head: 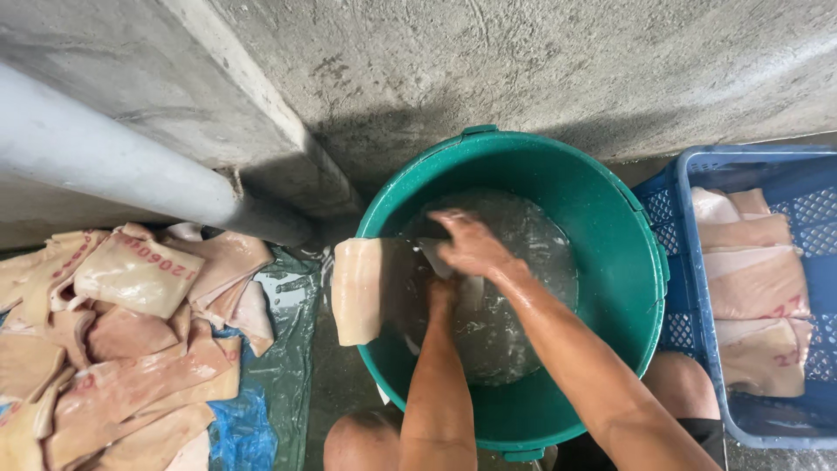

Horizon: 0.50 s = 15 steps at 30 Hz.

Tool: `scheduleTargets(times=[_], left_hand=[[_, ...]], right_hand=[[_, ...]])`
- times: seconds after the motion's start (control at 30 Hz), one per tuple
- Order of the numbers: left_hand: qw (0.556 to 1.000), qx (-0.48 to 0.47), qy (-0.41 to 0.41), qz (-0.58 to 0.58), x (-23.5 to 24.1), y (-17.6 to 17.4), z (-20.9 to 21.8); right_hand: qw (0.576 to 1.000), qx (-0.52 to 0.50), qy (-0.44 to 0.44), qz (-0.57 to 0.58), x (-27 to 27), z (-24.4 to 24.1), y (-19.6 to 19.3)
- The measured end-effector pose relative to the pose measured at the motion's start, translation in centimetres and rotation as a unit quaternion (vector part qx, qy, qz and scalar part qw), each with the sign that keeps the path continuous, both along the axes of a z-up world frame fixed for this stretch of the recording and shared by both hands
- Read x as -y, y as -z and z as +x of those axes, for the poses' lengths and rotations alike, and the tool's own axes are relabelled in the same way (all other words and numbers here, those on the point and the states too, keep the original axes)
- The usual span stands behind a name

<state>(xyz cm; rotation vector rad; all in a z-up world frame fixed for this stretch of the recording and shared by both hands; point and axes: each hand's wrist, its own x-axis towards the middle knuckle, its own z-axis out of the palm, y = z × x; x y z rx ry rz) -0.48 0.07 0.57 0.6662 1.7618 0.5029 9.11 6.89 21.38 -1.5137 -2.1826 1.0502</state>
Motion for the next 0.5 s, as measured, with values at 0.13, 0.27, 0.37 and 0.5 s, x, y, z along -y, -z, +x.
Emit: scheduleTargets(times=[0.13, 0.27, 0.37, 0.5], left_hand=[[0.954, -0.235, 0.180, -0.051, 0.3, -0.3, -1.6], [0.876, -0.347, 0.328, -0.069, -0.6, -3.2, -1.9], [0.840, -0.362, 0.398, -0.071, 0.0, -5.5, -2.5], [0.809, -0.352, 0.467, -0.060, 0.7, -7.8, -2.5]], right_hand=[[0.975, -0.128, -0.103, -0.151, 0.1, -5.7, -2.0], [0.967, -0.082, -0.116, -0.212, 0.5, -7.1, -2.9], [0.965, -0.110, -0.156, -0.180, 1.4, -7.6, -2.6], [0.964, -0.148, -0.131, -0.179, 2.3, -8.0, -1.3]])
